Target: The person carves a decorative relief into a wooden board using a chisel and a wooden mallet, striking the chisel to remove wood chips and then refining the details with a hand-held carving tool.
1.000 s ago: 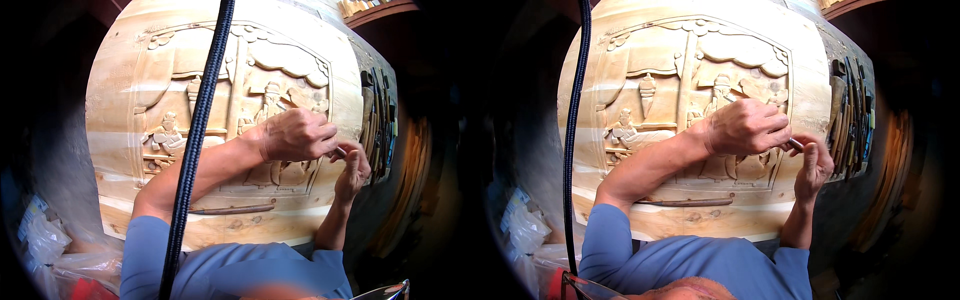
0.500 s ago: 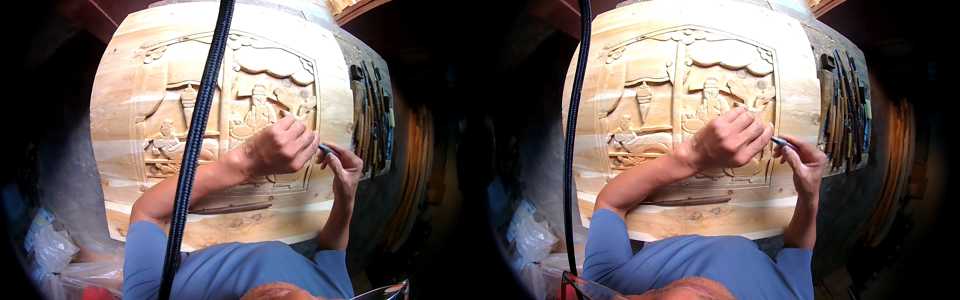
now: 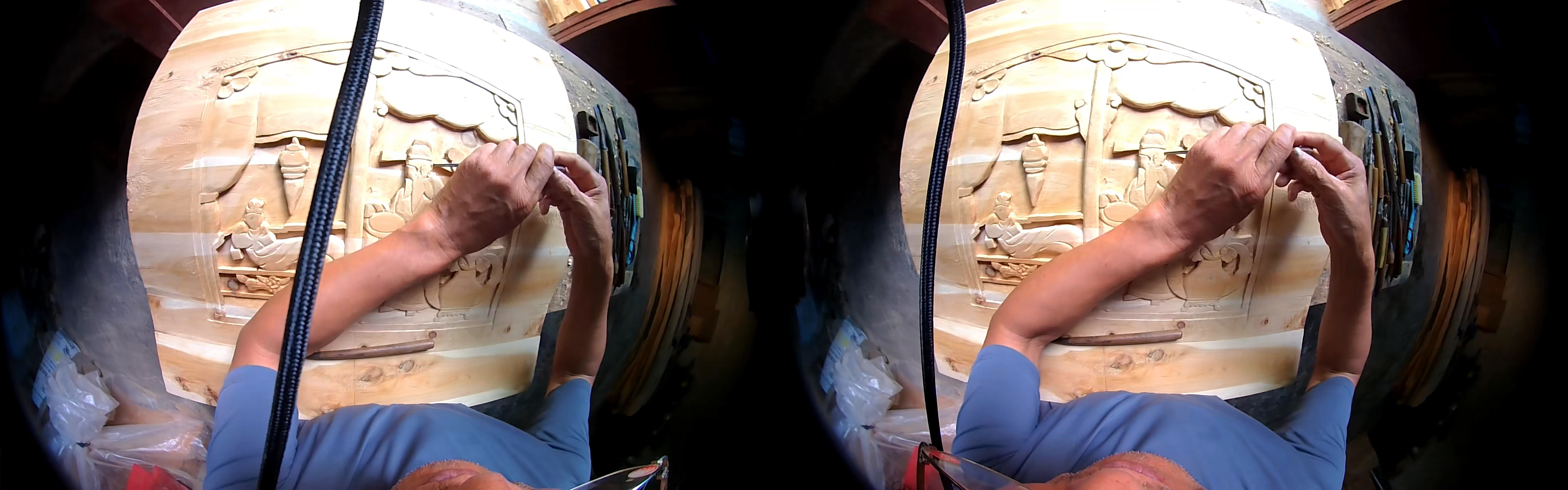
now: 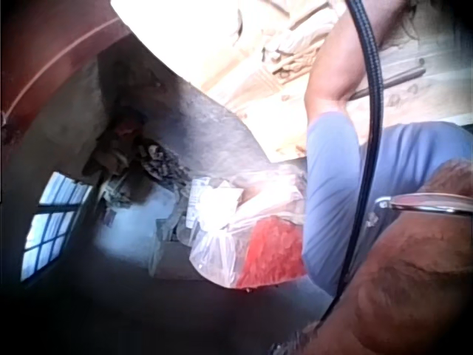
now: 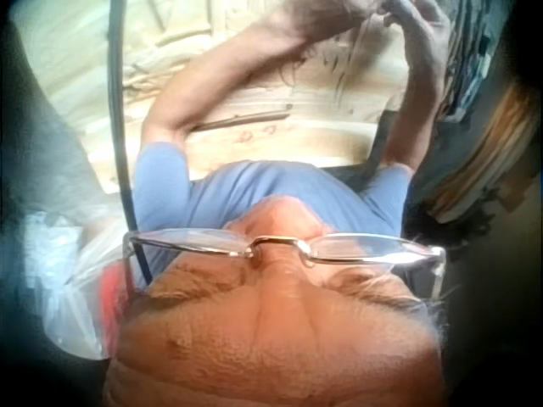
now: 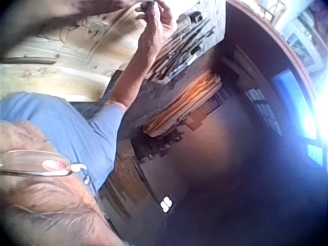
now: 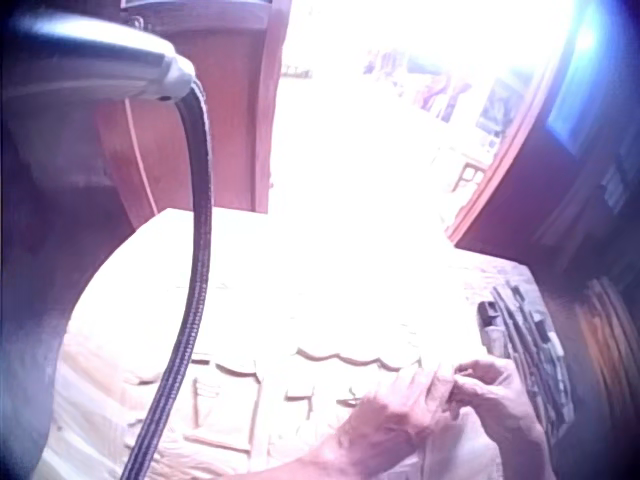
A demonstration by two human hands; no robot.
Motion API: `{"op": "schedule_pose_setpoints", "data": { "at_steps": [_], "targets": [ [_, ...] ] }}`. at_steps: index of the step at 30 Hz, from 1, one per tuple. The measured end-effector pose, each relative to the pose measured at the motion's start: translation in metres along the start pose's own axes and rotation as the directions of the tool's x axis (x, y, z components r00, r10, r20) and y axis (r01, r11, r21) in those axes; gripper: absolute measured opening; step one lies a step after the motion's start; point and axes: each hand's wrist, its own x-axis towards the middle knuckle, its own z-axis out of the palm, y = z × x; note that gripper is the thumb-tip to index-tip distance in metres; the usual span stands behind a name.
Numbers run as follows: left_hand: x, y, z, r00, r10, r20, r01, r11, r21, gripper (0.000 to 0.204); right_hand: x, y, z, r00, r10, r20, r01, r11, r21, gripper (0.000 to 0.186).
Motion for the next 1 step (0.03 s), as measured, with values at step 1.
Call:
{"op": "schedule_pose_setpoints", "data": {
  "at_steps": [1],
  "targets": [
    [-0.0004, -0.0012, -0.0003, 1.000, -0.018, 0.012, 0.018, 1.000, -0.011, 0.047, 0.0036, 0.0020, -0.0022, 1.000, 0.007, 0.019, -0.007, 1.000, 0.004, 0.031]
  ]
}}
